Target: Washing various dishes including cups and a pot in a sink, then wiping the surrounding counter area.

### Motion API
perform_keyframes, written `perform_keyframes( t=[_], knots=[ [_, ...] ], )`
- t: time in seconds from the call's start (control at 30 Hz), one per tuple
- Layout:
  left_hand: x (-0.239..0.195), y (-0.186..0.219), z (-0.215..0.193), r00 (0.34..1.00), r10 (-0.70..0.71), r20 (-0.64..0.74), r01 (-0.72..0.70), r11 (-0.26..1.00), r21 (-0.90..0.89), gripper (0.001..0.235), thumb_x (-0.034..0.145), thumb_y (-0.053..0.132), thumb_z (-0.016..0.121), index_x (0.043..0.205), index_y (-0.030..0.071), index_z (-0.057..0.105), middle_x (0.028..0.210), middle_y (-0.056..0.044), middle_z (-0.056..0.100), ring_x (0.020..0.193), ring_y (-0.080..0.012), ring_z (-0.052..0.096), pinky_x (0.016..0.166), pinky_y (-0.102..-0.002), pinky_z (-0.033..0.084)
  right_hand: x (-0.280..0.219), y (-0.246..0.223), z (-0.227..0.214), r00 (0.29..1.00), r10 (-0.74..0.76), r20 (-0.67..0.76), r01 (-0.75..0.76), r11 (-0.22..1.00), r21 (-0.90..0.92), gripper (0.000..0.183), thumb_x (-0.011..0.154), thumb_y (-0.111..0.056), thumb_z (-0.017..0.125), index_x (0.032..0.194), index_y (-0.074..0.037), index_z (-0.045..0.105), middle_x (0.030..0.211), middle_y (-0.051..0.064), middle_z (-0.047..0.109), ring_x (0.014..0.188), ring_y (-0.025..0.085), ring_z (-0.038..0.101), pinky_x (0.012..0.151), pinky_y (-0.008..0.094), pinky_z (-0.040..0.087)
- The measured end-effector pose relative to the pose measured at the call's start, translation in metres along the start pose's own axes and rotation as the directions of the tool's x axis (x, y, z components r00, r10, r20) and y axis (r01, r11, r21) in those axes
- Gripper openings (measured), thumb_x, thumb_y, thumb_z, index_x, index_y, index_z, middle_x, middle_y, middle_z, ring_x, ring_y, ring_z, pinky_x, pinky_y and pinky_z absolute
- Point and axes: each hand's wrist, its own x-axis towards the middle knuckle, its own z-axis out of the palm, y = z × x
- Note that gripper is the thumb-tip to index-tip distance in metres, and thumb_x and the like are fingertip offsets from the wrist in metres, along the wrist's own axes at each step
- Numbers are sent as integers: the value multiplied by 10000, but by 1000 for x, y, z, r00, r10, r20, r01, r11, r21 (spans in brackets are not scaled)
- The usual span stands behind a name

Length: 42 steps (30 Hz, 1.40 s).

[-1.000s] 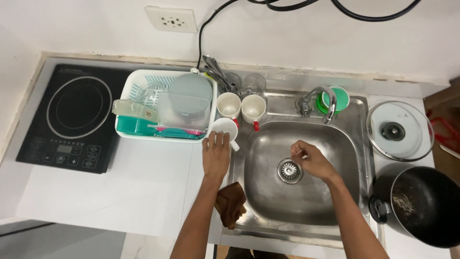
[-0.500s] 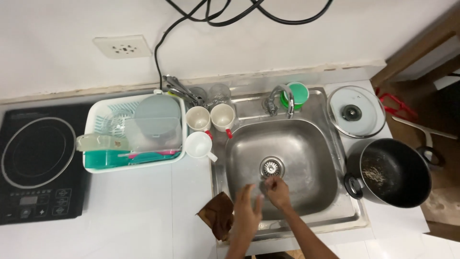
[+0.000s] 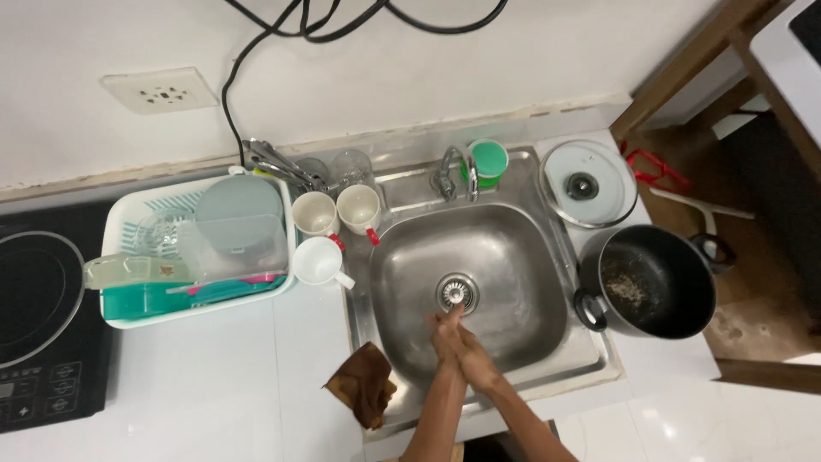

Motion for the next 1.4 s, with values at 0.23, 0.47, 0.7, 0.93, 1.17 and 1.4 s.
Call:
perform_keyframes(
  t=[0.23,0.47,0.7,0.93,1.17,1.4],
  knots=[
    [-36,9,31,589,800,-116,-453,445,773,239,990,379,711,887,220,566,679,-8,542,712,-185,556,696,-379,455,-13,-49,-18,998,-59,-4,59,995,-86,561,1144,-455,536,768,-55,655,663,60,654,704,142,561,697,417,467],
    [-81,45,72,229,969,98,-590,58,805,219,916,181,833,1054,114,677,998,-66,682,963,-286,668,908,-431,540,50,-56,-84,841,-540,-10,520,815,-257,176,882,14,765,898,-160,784,804,-25,716,640,130,570,592,333,513],
    [-107,25,87,19,963,268,-648,-192,737,390,659,-195,479,720,125,265,690,-11,362,692,-219,408,587,-432,304,88,-11,-116,667,-734,126,745,653,-136,336,644,131,482,657,-167,328,614,-44,398,596,137,366,556,344,306],
    [-112,37,125,799,583,147,-410,350,842,830,885,225,753,1679,167,519,1693,-128,519,1555,-279,536,1289,-349,428,66,-31,-152,651,84,755,446,761,-470,1100,916,-161,867,1795,-204,206,1873,196,-108,1748,382,14,1401,484,180],
    [-72,22,223,774,526,353,-552,286,783,634,1049,514,607,1556,138,661,1344,-94,837,1204,-241,828,1087,-361,601,43,-33,-219,693,-31,720,272,937,-220,720,898,-278,767,1594,-206,598,1663,-26,643,1533,153,583,1218,331,454],
    [16,19,313,905,412,105,-416,809,415,538,981,524,735,1303,94,769,1073,-59,757,1012,-231,800,788,-367,665,41,-5,-288,829,191,526,-328,927,180,583,922,-139,889,1488,-65,767,1572,112,771,1411,216,744,1219,350,583]
  ],
)
